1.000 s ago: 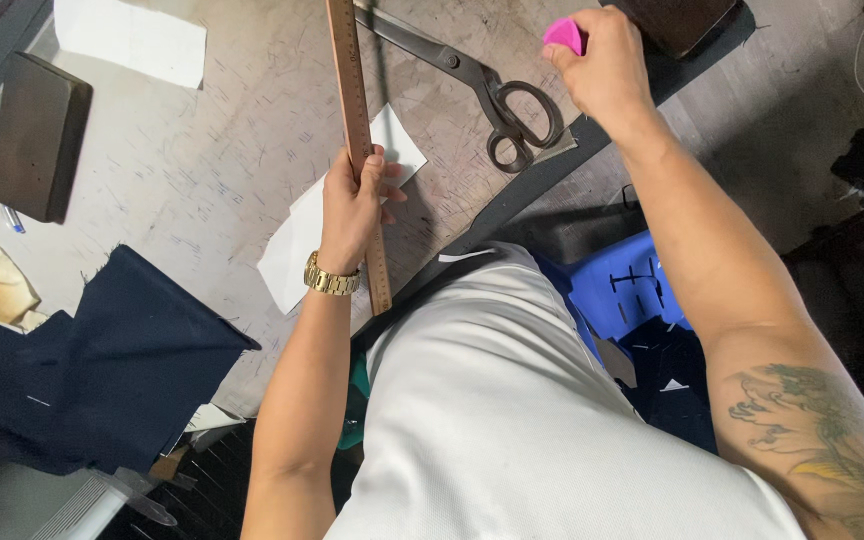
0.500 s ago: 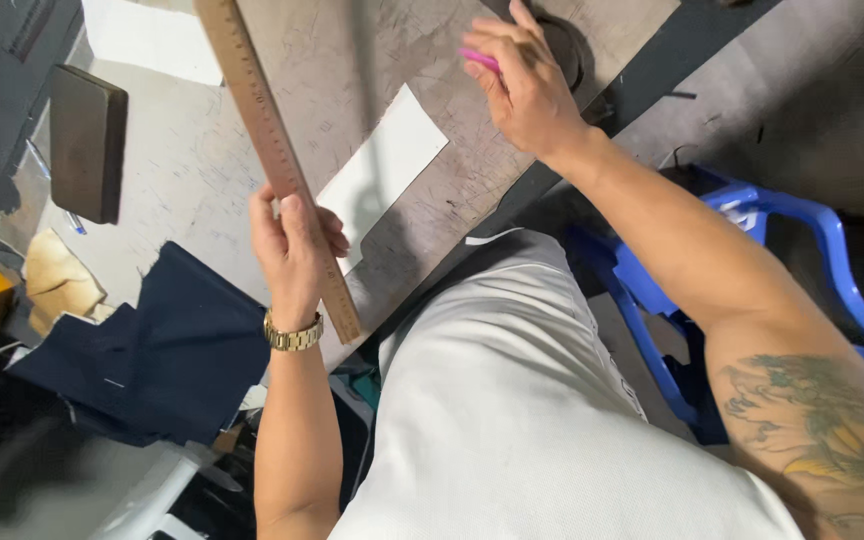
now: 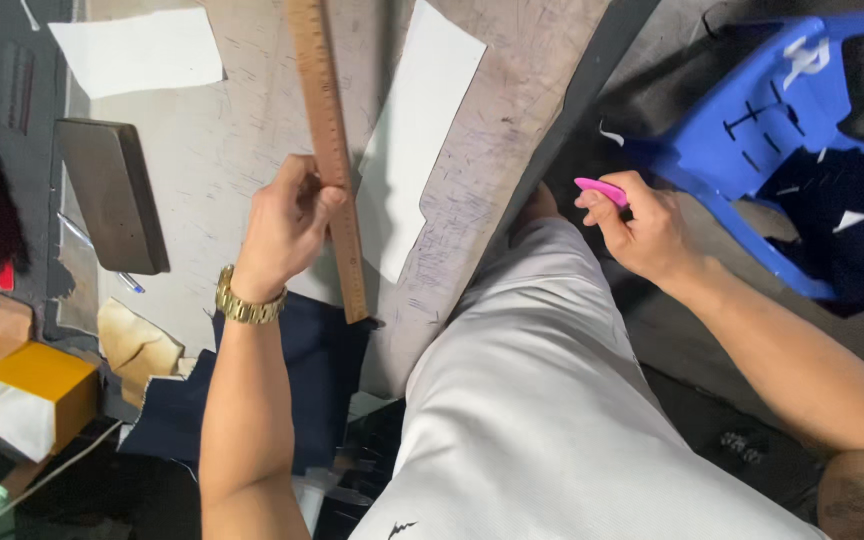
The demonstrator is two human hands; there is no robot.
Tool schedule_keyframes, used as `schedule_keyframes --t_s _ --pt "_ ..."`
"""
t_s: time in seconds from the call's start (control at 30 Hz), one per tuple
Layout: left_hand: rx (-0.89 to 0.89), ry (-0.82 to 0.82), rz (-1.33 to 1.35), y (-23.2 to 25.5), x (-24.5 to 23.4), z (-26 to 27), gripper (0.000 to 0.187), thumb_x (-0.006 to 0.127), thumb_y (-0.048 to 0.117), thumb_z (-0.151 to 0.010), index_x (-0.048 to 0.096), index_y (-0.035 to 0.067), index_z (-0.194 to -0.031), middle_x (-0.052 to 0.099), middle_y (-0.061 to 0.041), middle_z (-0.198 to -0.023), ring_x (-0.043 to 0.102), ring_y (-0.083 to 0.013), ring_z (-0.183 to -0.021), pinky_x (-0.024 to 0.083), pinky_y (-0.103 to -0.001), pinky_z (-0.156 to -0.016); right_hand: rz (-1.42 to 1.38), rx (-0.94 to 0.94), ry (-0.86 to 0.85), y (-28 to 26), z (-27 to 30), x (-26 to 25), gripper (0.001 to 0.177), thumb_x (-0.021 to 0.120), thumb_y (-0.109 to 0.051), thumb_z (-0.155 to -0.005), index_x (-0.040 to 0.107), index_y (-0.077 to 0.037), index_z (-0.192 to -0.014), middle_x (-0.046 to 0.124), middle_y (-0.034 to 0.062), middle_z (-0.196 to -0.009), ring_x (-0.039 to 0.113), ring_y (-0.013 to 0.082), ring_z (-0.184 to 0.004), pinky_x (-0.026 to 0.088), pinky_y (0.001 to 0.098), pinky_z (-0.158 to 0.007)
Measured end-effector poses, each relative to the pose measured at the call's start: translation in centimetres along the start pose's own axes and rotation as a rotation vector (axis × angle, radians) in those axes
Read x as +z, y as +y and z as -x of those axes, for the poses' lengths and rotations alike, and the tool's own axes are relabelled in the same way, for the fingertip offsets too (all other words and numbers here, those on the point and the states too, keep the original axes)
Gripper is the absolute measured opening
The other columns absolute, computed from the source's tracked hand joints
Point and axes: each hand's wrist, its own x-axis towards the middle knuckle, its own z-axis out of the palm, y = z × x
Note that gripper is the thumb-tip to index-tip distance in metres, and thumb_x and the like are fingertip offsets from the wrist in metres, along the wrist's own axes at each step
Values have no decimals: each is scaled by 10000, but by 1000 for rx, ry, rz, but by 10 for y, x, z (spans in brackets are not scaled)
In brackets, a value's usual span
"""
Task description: The person cuts sections of dark blue fabric and white lining material using shears, then marks the lining with a ruler and chalk before cutting it and brushing the workspace.
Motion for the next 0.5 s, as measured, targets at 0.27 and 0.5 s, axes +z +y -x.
schedule_keyframes --t_s 0.27,0.5 --pt "85 -274 -49 -38 18 -16 320 668 183 -1016 481 86 -1256 608 -149 -667 659 -428 -635 497 -526 -628 -278 207 241 -99 32 71 64 734 -69 -1002 730 -26 -955 739 86 -713 714 172 -599 570 293 -618" --pt "82 -322 6 -47 29 -24 270 631 188 -1044 503 71 -1252 582 -109 -664 646 -330 -595 503 -440 -608 -319 336 338 -118 40 88 113 666 -80 -1038 717 3 -980 726 103 -743 713 185 -594 587 310 -585"
